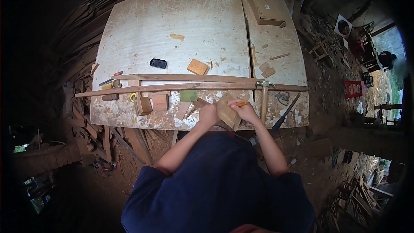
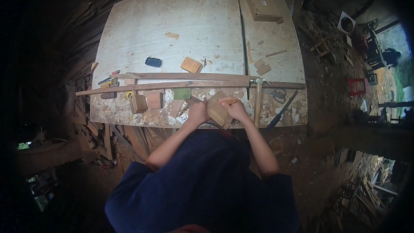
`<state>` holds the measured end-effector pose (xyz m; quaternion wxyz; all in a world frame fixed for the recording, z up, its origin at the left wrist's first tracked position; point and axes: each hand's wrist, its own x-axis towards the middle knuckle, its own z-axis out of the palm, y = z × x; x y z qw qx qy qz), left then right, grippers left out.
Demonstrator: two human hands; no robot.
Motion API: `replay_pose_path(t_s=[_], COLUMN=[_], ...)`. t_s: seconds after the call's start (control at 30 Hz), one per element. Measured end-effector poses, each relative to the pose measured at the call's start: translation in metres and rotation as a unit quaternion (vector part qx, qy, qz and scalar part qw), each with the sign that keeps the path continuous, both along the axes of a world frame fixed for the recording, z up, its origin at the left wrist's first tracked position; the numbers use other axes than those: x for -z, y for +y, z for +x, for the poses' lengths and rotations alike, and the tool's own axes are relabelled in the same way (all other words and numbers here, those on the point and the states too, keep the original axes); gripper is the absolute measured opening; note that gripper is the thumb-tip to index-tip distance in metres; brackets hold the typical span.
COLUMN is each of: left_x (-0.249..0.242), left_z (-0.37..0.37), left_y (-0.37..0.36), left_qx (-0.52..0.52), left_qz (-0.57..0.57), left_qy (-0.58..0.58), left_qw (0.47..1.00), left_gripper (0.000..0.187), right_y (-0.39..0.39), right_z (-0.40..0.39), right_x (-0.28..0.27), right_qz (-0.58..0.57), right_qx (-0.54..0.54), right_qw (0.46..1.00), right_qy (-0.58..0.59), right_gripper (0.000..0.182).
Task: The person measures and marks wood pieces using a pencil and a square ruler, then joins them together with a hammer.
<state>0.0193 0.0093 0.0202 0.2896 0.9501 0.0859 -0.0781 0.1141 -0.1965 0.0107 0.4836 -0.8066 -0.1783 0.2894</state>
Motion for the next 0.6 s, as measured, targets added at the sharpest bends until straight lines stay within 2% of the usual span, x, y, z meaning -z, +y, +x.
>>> replay_pose_path(t_s=[0.07,0.17,0.2,0.3,0.33,0.37,0.43,0.47,0.57,0.6], left_x=[0.000,-0.009,-0.008,-0.003,-0.001,-0.001,-0.004,-0.003,-0.002,-0.001], left_z=[-0.007,-0.004,-0.006,-0.003,-0.003,-0.004,0.001,-0.002,0.002,0.001], left_y=[-0.003,0.001,0.003,0.007,0.008,0.005,0.006,0.007,0.011,0.012], left_qx=[0.000,-0.010,-0.010,-0.008,-0.008,-0.007,-0.013,-0.016,-0.018,-0.017], left_qz=[0.006,0.012,0.005,0.011,0.017,0.015,0.017,0.009,0.001,0.009], left_qy=[0.012,0.010,0.004,-0.006,-0.006,-0.003,-0.002,-0.002,-0.010,-0.008], left_qw=[1.000,1.000,1.000,1.000,1.000,1.000,1.000,1.000,1.000,1.000], left_gripper=[0.071,0.075,0.077,0.082,0.083,0.084,0.084,0.084,0.084,0.084], right_y=[-0.019,0.004,0.006,-0.014,-0.024,-0.025,-0.010,0.001,-0.016,-0.021], right_z=[0.011,-0.033,-0.045,-0.019,-0.007,-0.015,-0.032,-0.047,-0.036,-0.022], right_x=[0.042,-0.035,-0.044,-0.003,0.021,0.020,0.003,-0.040,0.014,0.019], right_qz=[-0.080,0.021,0.085,0.024,-0.063,-0.056,-0.037,-0.020,0.094,0.003], right_qx=[0.032,-0.016,-0.032,0.051,0.082,0.089,0.095,0.063,0.081,0.097], right_qw=[0.996,0.999,0.996,0.997,0.994,0.994,0.995,0.998,0.992,0.995], right_qy=[-0.014,-0.048,-0.008,0.045,0.017,0.007,-0.018,-0.017,0.007,-0.016], right_gripper=[0.017,0.019,0.020,0.016,0.016,0.015,0.015,0.014,0.016,0.016])
